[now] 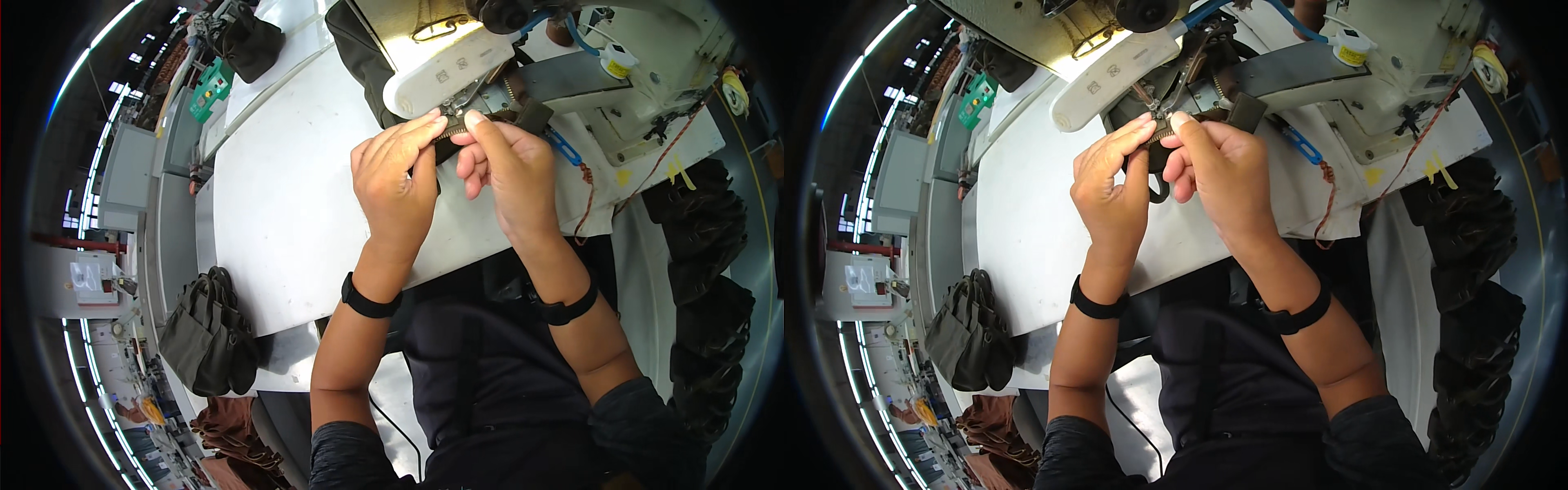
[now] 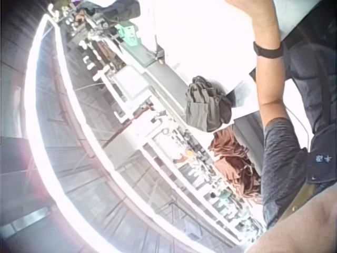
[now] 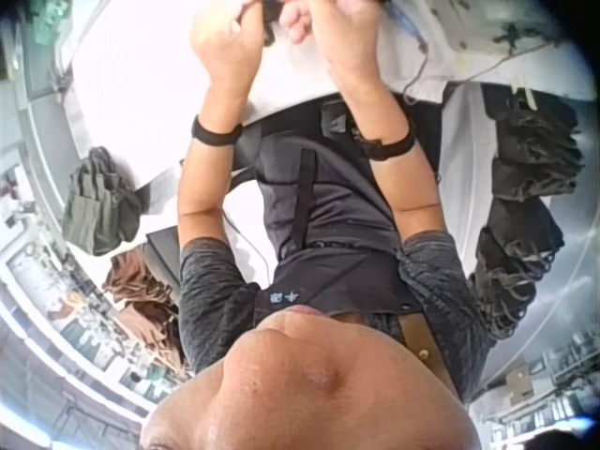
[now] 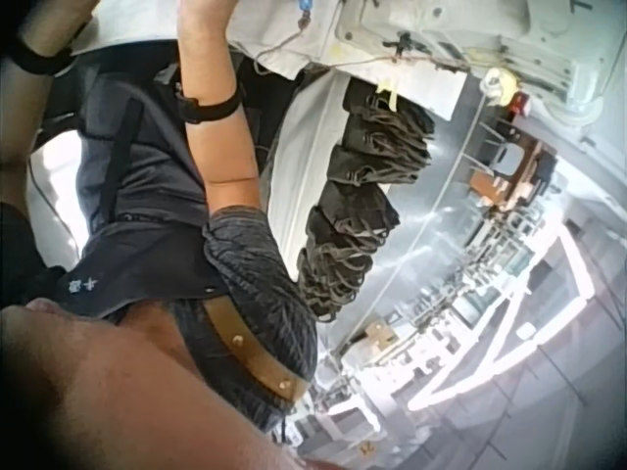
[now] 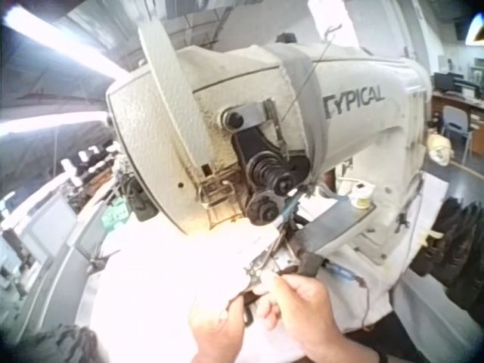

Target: The person operates an industrial sewing machine to stitch a zipper onto a green fabric bag. They guide the bag under the needle, align the zipper, and sew along the edges. The person also uses a small tool to adjust the zipper and cuts threads after sewing.

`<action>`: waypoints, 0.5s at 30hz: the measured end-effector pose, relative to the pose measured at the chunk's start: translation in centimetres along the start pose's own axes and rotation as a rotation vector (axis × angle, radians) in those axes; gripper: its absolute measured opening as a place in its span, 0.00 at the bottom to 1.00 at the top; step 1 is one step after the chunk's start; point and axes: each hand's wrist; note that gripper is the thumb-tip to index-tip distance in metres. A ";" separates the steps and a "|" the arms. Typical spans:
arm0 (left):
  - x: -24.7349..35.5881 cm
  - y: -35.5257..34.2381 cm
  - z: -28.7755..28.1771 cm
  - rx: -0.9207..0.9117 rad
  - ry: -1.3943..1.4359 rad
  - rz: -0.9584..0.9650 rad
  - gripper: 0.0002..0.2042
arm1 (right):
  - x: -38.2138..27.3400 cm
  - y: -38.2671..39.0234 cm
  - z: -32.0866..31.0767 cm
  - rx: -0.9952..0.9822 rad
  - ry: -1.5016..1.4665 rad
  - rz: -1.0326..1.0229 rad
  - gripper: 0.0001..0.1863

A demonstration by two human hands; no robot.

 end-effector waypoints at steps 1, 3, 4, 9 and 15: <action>0.0 0.0 0.0 0.002 0.002 -0.001 0.12 | 0.0 0.1 -0.2 0.060 0.040 0.017 0.19; 0.1 0.0 0.1 0.000 -0.013 -0.010 0.11 | 0.1 0.3 -0.7 -0.021 0.088 0.004 0.20; 0.1 0.0 0.1 -0.003 -0.017 -0.013 0.11 | 0.1 0.4 -1.1 0.020 0.137 0.033 0.20; 0.3 -0.1 0.0 -0.019 -0.009 -0.018 0.12 | -1.9 2.4 -5.0 -0.112 0.372 -0.023 0.21; 0.1 0.4 -0.2 -0.009 0.007 -0.015 0.14 | -16.9 3.8 -8.6 0.434 0.689 -1.246 0.20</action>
Point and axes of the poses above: each hand's wrist, its own y-axis away from the middle knuckle, its own z-axis out of the palm, x = y × z, and after that the axes turned 9 degrees about z, right-handed
